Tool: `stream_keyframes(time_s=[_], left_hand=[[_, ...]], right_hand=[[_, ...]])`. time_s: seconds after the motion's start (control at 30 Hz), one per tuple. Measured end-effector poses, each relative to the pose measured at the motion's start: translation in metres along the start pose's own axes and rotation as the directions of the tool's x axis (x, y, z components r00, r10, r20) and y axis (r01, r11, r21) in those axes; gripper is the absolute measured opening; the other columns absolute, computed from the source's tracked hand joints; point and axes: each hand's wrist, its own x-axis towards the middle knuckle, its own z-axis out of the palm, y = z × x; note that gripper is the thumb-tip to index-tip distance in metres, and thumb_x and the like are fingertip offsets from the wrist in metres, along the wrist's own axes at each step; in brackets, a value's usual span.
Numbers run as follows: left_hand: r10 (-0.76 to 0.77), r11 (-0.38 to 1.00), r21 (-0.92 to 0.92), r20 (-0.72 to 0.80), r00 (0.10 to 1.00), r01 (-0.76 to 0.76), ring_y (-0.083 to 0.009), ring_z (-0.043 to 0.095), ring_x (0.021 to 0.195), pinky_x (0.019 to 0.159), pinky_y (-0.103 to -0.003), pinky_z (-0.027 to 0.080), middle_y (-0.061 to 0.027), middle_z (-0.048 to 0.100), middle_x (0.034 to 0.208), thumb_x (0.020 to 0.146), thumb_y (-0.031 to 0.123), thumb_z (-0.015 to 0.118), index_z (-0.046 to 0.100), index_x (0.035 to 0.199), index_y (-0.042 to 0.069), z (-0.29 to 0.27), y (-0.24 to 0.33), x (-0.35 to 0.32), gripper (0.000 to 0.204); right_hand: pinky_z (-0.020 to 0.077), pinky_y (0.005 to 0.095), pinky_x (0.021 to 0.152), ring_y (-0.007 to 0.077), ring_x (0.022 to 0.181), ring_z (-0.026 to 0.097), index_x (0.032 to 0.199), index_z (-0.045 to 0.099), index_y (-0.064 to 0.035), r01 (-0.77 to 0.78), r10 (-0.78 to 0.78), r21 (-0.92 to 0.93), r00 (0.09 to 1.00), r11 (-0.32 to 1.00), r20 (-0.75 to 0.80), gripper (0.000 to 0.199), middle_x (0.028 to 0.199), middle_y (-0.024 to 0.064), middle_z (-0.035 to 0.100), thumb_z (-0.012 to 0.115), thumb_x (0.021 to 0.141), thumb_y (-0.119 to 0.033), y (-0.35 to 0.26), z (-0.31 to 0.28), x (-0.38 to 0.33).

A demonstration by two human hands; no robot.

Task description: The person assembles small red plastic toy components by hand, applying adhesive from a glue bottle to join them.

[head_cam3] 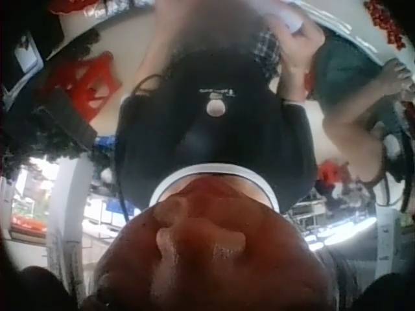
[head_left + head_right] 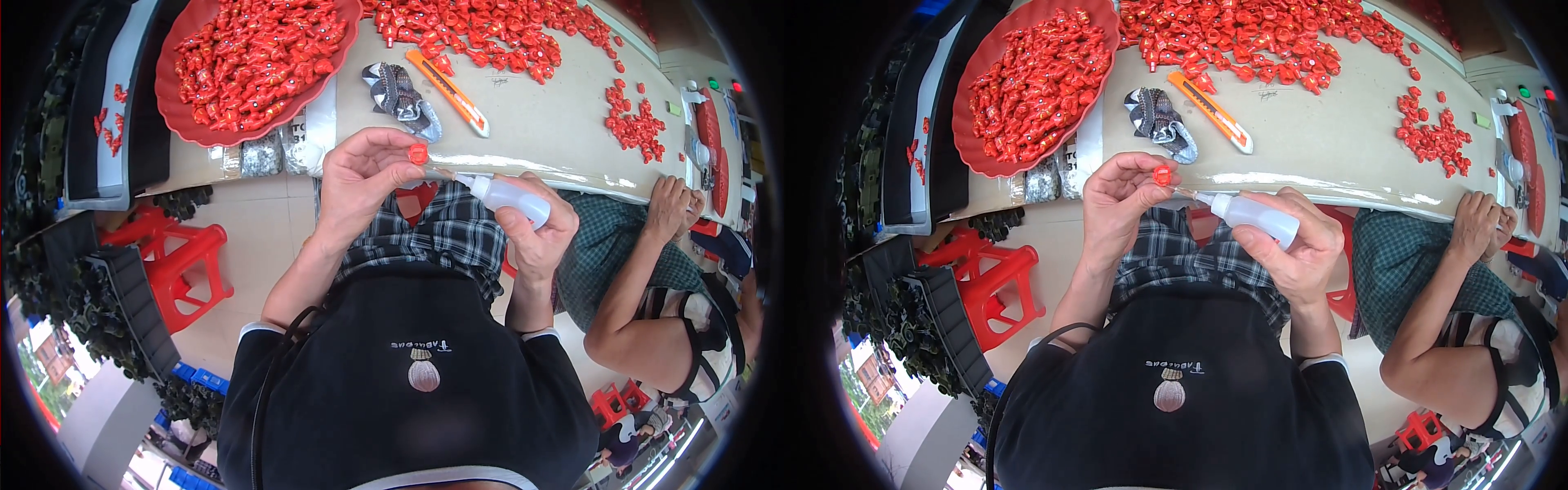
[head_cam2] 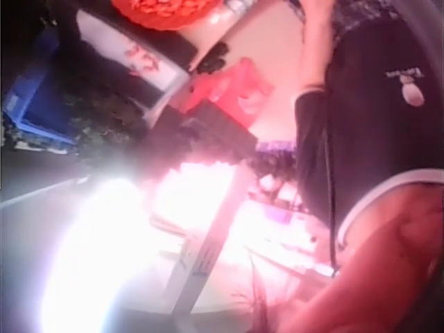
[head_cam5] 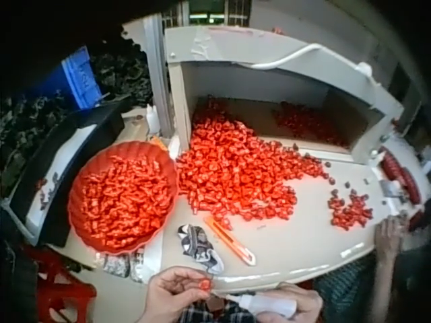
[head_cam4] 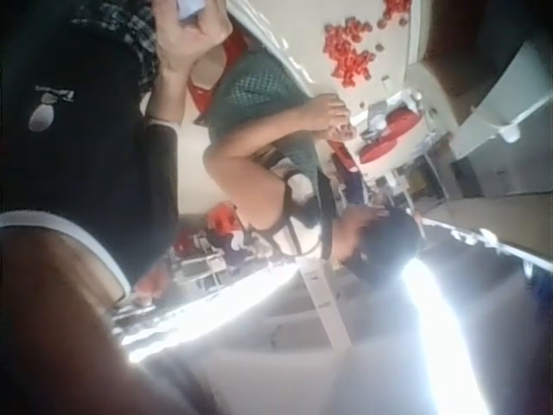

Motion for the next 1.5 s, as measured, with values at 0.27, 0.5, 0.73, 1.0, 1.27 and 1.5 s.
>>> stream_keyframes(time_s=[0.27, 0.5, 0.73, 1.0, 1.27, 1.5], left_hand=[[-0.009, 1.000, 0.004, 0.002, 1.000, 0.009, -0.0204, 0.062, 0.086, 0.079, -0.029, 0.051, -0.0171, 0.061, 0.097, 0.073, -0.008, 0.064, 0.054, 0.097, -0.004, 0.001, 0.001, 0.001, 0.026], [-0.003, 1.000, 0.002, 0.019, 1.000, 0.003, -0.0154, 0.061, 0.087, 0.079, -0.025, 0.051, -0.0122, 0.062, 0.095, 0.075, -0.009, 0.062, 0.055, 0.101, -0.005, 0.001, 0.001, -0.001, 0.027], [-0.013, 1.000, 0.021, 0.021, 1.000, 0.013, -0.0173, 0.061, 0.087, 0.078, -0.026, 0.051, -0.0141, 0.061, 0.097, 0.076, -0.010, 0.061, 0.055, 0.100, -0.006, 0.006, 0.003, -0.008, 0.025], [-0.048, 0.998, 0.035, 0.059, 0.997, 0.046, -0.0176, 0.062, 0.082, 0.076, -0.027, 0.051, -0.0138, 0.062, 0.094, 0.077, -0.007, 0.061, 0.054, 0.099, -0.005, 0.008, 0.002, -0.007, 0.024], [-0.068, 0.996, 0.062, 0.087, 0.994, 0.062, -0.0167, 0.061, 0.081, 0.074, -0.026, 0.051, -0.0125, 0.063, 0.091, 0.077, -0.004, 0.062, 0.055, 0.099, -0.004, 0.009, -0.001, -0.008, 0.023], [-0.096, 0.994, 0.054, 0.114, 0.989, 0.090, -0.0167, 0.062, 0.082, 0.074, -0.026, 0.051, -0.0120, 0.063, 0.090, 0.076, -0.004, 0.063, 0.056, 0.099, -0.004, 0.012, 0.000, -0.006, 0.023]], right_hand=[[0.0386, 0.0219, 0.055, 0.0108, 0.063, 0.051, 0.095, 0.064, 0.0036, -0.017, 0.019, 0.054, 0.999, 0.998, -0.028, 0.034, 0.072, 0.0064, 0.060, 0.076, 0.067, -0.010, 0.003, 0.000, 0.000], [0.0446, 0.0234, 0.075, 0.0117, 0.085, 0.056, 0.105, 0.059, 0.0046, -0.167, 0.199, 0.140, 0.942, 0.976, -0.269, 0.038, 0.095, 0.0086, 0.061, 0.072, 0.071, -0.006, 0.010, 0.006, 0.015], [0.0451, 0.0265, 0.075, 0.0164, 0.082, 0.059, 0.102, 0.059, 0.0006, -0.009, -0.053, -0.246, 0.968, 0.969, -0.247, 0.033, 0.093, 0.0095, 0.062, 0.070, 0.071, -0.005, 0.037, 0.013, 0.061], [0.0465, 0.0275, 0.071, 0.0181, 0.079, 0.061, 0.104, 0.061, -0.0012, -0.037, 0.008, -0.172, 0.986, 0.984, -0.169, 0.035, 0.090, 0.0112, 0.064, 0.070, 0.072, -0.012, 0.038, 0.016, 0.072], [0.0447, 0.0362, 0.079, 0.0298, 0.089, 0.058, 0.103, 0.061, -0.0021, -0.013, -0.281, -0.805, 0.933, 0.594, -0.223, 0.024, 0.100, 0.0174, 0.060, 0.054, 0.080, -0.006, 0.069, -0.090, 0.127], [0.0357, 0.0414, 0.094, 0.0309, 0.111, 0.047, 0.115, 0.055, -0.0137, -0.069, -0.242, -0.959, 0.960, 0.275, -0.139, 0.032, 0.118, 0.0146, 0.051, 0.050, 0.084, -0.018, 0.115, -0.134, 0.210]])
